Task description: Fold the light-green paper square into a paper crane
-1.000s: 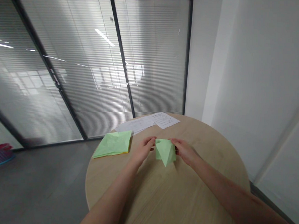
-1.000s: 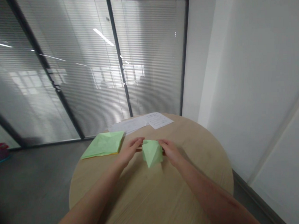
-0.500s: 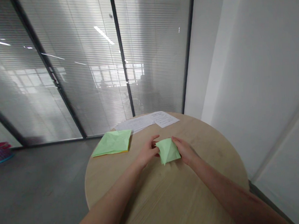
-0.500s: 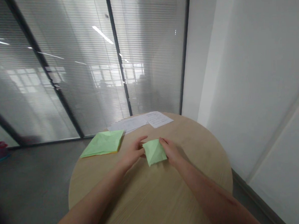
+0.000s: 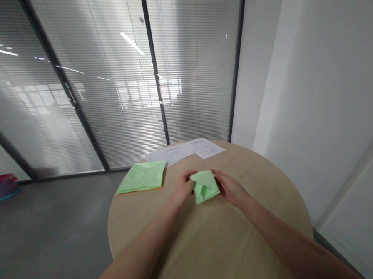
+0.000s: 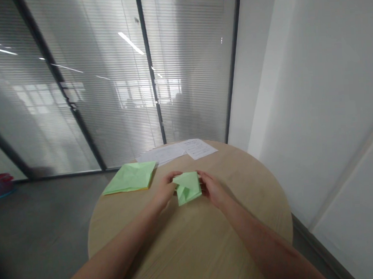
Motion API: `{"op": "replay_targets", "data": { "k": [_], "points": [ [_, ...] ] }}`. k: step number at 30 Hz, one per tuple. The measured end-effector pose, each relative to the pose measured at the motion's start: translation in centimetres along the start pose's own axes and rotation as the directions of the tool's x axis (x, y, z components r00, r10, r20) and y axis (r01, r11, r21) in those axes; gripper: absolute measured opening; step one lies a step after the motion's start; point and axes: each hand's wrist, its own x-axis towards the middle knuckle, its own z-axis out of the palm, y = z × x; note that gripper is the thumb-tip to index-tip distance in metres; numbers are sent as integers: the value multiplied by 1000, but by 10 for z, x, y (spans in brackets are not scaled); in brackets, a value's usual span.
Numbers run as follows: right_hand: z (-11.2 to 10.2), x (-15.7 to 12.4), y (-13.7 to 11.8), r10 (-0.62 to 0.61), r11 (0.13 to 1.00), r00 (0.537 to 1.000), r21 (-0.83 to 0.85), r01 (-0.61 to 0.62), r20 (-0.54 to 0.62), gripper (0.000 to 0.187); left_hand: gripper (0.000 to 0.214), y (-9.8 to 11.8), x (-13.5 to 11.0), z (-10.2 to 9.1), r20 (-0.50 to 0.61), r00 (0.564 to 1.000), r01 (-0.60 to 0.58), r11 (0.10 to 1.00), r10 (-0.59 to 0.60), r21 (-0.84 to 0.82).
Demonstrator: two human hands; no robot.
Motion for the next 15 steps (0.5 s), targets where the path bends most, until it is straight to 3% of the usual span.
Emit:
{"op": "replay_targets", "data": {
  "k": [4,8,11,15],
  "points": [
    [4,-7,-10,117,987,993,106,-120,28,42,21,-3,1,-1,0,997,83,996,-83,-23],
    [6,-17,-16,38,985,984,161,-67,177,72,22,-1,1,0,-8,990,139,987,-140,-75],
    [9,-23,-15,-24,994,961,112,-7,277,91,26,0,1,0,-26,994,102,993,-104,-64],
    [12,-21,-8,-3,1000,979,-12,6,202,92,27,1,0,0,4,1000,30,999,-31,30]
  ]
}}
